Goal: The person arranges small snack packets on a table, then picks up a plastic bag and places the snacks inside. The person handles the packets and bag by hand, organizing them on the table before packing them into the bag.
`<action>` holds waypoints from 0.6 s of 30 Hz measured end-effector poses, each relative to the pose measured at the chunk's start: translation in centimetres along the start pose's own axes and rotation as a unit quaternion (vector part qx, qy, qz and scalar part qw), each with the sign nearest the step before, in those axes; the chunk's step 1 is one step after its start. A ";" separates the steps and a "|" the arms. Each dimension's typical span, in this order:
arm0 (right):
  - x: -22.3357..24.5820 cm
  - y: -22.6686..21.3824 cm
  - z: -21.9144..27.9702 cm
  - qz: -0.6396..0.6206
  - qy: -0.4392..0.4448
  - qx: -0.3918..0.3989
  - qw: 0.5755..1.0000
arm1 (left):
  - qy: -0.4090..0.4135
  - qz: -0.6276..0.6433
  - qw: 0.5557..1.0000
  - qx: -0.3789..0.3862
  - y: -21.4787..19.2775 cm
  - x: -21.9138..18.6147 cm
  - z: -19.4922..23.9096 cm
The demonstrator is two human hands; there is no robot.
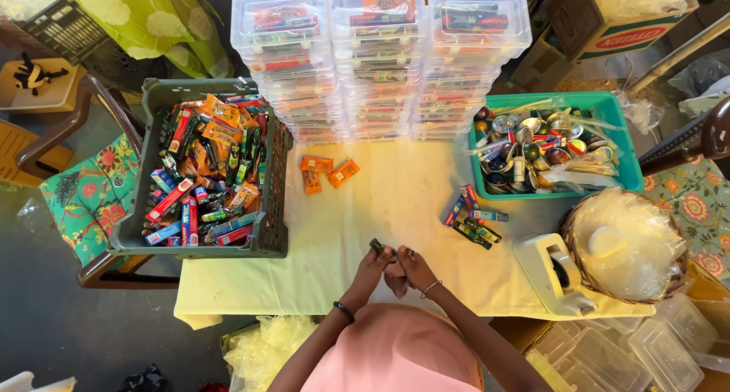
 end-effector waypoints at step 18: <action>22.4 7.4 9.7 0.613 -0.415 -0.106 0.664 | -0.282 0.285 0.874 0.274 1.7 -1.5 1.1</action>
Point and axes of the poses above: each hand's wrist, its own z-axis away from the middle knuckle, its own y-axis out of the palm, x = y × z, the point moved 9 cm from there along -z, towards the middle knuckle, and after that the axes turned 13 degrees about x, right-handed, at the moved point
